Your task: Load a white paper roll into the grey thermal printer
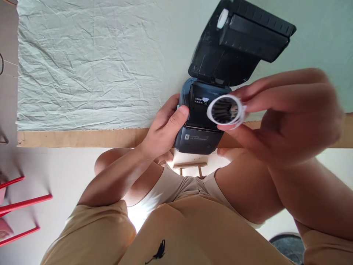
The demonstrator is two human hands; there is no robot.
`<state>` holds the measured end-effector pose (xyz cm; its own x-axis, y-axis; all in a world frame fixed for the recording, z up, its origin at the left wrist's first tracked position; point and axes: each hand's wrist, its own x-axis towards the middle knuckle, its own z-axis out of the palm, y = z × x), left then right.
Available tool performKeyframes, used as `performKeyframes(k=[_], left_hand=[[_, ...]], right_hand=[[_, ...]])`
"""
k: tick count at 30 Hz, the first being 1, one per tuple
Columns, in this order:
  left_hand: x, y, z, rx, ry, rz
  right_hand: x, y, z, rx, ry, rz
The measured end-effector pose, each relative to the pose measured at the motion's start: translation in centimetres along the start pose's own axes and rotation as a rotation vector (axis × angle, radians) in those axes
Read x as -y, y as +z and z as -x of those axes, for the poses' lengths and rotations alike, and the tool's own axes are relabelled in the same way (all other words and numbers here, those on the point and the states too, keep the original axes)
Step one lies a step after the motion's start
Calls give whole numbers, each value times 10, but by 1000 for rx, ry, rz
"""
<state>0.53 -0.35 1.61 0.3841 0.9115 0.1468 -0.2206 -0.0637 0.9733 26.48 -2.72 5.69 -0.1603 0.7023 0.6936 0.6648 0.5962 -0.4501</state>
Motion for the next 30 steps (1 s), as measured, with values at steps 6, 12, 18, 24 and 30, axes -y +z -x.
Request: performKeyframes(k=[6, 12, 18, 24, 30], left_hand=[[5, -7, 1, 30, -14, -69], [10, -7, 4, 47, -16, -25], [4, -5, 1, 28, -42, -42], [12, -15, -2, 61, -73, -71], [11, -18, 1, 56, 35, -117]], right_hand=[[10, 19, -7, 23, -134, 114], [15, 25, -7, -62, -114, 222], [24, 18, -6, 14, -187, 23], [15, 5, -2, 237, -236, -18], [14, 2, 3, 236, -236, -65]])
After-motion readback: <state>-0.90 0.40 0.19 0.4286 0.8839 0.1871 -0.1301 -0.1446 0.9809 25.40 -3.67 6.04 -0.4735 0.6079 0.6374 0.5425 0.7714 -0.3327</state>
